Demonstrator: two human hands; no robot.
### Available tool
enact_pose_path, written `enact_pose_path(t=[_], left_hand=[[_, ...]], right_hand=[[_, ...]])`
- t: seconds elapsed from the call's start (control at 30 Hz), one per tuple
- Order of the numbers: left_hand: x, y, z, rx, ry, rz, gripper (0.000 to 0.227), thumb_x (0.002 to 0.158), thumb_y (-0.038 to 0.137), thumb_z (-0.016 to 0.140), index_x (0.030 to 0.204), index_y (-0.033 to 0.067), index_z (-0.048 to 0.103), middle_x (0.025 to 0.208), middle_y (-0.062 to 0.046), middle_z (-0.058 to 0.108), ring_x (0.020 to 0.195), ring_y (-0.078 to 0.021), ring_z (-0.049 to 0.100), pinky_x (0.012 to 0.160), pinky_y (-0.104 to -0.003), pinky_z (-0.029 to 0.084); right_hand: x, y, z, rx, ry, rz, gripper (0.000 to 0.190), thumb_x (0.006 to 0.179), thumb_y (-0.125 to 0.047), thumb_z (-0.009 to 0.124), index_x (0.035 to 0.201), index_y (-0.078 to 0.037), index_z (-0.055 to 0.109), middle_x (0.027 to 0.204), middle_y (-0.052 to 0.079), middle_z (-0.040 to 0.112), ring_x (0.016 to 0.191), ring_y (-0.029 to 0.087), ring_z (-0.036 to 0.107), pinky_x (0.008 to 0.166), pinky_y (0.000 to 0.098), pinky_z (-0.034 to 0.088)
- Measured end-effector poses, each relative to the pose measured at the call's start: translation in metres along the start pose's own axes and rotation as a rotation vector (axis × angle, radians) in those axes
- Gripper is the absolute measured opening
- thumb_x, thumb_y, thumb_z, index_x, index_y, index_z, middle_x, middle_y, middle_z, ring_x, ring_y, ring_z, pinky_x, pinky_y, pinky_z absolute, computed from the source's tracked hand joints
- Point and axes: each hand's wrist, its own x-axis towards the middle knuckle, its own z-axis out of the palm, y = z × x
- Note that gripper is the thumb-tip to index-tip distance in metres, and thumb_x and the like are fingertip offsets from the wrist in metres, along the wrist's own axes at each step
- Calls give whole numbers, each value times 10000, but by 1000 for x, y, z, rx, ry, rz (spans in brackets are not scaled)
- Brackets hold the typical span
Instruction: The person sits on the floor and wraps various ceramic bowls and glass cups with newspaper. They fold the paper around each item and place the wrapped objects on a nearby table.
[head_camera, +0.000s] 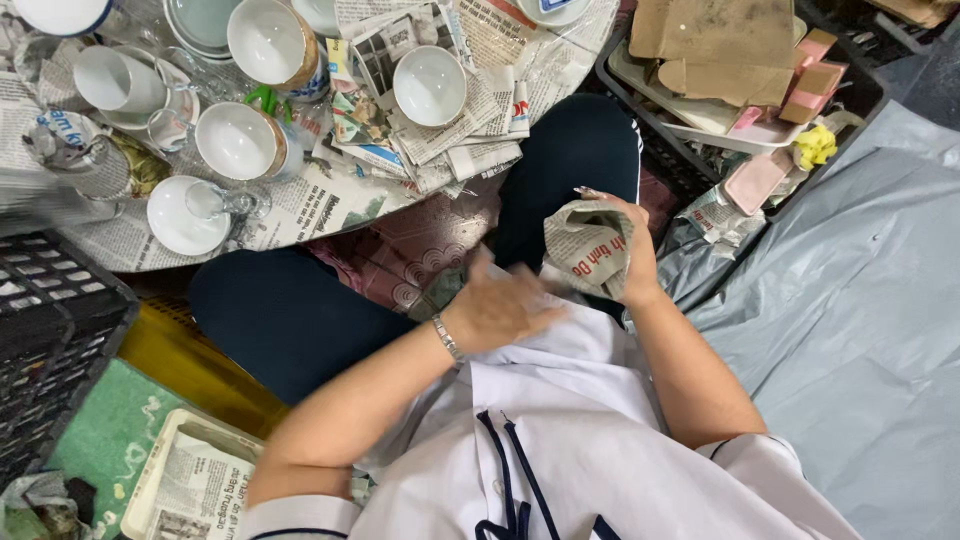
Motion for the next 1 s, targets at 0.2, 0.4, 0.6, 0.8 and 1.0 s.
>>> enact_pose_path(t=[0.2, 0.4, 0.6, 0.8, 1.0], left_hand=[[26, 6, 32, -993, 54, -730, 1050, 925, 586, 716, 1649, 103, 129, 1744, -102, 168, 1645, -374, 80, 1317, -604, 17], [55, -4, 43, -1119, 63, -717, 624, 1040, 484, 548, 1547, 130, 465, 1624, -98, 515, 1635, -331, 255, 1368, -579, 30], [59, 5, 42, -1151, 84, -809, 450, 1058, 371, 561, 1430, 119, 570, 1496, -86, 622, 1552, -285, 447, 1344, -577, 33], [64, 5, 40, -1119, 94, -833, 436, 1084, 380, 531, 1433, 122, 563, 1481, -73, 632, 1519, -279, 486, 1346, -576, 83], [64, 10, 41, -1096, 111, -825, 416, 1099, 378, 536, 1419, 114, 568, 1459, -81, 642, 1478, -276, 530, 1352, -560, 102]], right_hand=[[-7, 6, -2, 0, 6, 56, 888, 730, -77, 914, 1469, -74, 422, 1456, 108, 526, 1326, 250, 573, 1141, 382, 470], [-5, 3, -1, -263, 15, 96, 874, 716, -121, 930, 1464, -75, 482, 1496, 114, 532, 1392, 277, 519, 1185, 413, 420], [4, -20, -16, -470, -92, -24, 1134, 602, -472, 936, 1477, 6, 396, 1525, 199, 404, 1438, 378, 392, 1174, 503, 325], [-8, -46, -11, -419, 276, -83, 779, 993, -440, 654, 1508, 81, 388, 1464, 220, 591, 1323, 332, 579, 1123, 488, 414], [-3, -53, 1, -571, 280, -399, 422, 953, -294, 679, 1218, 32, 632, 1298, 209, 647, 1283, 446, 603, 1036, 538, 424]])
